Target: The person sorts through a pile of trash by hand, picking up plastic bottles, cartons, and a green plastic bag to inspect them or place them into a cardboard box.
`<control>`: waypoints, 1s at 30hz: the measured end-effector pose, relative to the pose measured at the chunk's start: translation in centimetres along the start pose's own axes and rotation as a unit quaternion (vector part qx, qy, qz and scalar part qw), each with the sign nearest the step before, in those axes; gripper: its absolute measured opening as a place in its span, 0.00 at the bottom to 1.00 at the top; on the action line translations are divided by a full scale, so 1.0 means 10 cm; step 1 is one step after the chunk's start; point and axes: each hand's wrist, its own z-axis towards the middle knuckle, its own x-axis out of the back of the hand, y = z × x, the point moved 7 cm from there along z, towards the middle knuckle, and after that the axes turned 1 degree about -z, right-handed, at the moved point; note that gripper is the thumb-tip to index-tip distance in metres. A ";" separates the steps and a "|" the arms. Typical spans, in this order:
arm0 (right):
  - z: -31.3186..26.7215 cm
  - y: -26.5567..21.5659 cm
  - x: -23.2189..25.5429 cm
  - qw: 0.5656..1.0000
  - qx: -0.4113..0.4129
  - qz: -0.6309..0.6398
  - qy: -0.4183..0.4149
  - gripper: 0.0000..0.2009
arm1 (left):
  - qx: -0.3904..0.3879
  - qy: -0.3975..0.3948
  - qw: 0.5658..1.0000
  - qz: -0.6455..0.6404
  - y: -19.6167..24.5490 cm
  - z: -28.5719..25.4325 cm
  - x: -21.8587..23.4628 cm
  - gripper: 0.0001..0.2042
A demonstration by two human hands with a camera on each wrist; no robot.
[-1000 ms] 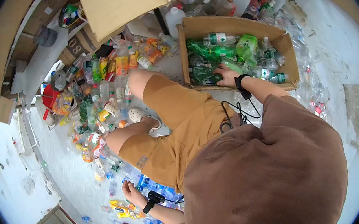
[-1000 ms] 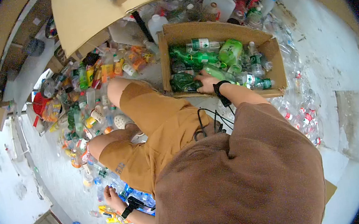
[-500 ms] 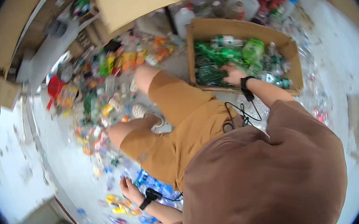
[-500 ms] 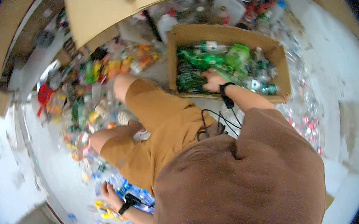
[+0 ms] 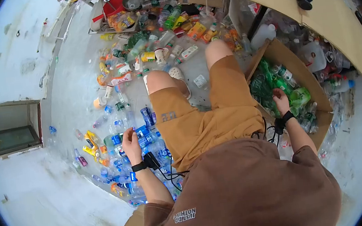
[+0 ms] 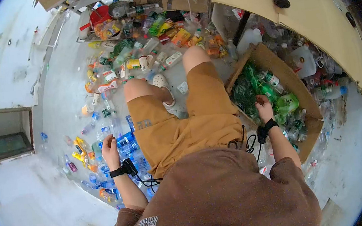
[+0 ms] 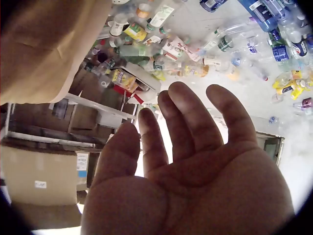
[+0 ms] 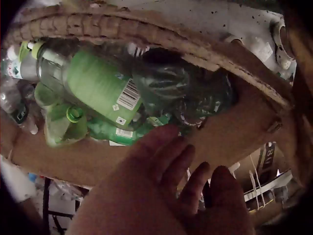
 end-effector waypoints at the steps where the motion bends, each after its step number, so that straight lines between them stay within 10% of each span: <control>1: 0.03 -0.02 -0.02 1.000 0.003 -0.002 -0.003 0.19 | 0.002 -0.002 1.000 0.001 -0.03 0.00 0.00 0.12; 15: 0.41 -1.23 -0.39 0.987 -0.009 0.142 -0.080 0.15 | 0.018 -0.014 0.998 -0.056 0.31 0.17 -0.19 0.13; 22: 0.75 -2.43 -0.95 0.964 0.018 0.222 -0.144 0.14 | -0.068 -0.108 0.987 -0.093 1.28 0.83 -0.78 0.13; 30: 1.47 -3.65 -2.47 0.837 -0.072 0.433 -0.328 0.13 | -0.273 -0.223 0.916 -0.189 2.82 1.69 -2.18 0.13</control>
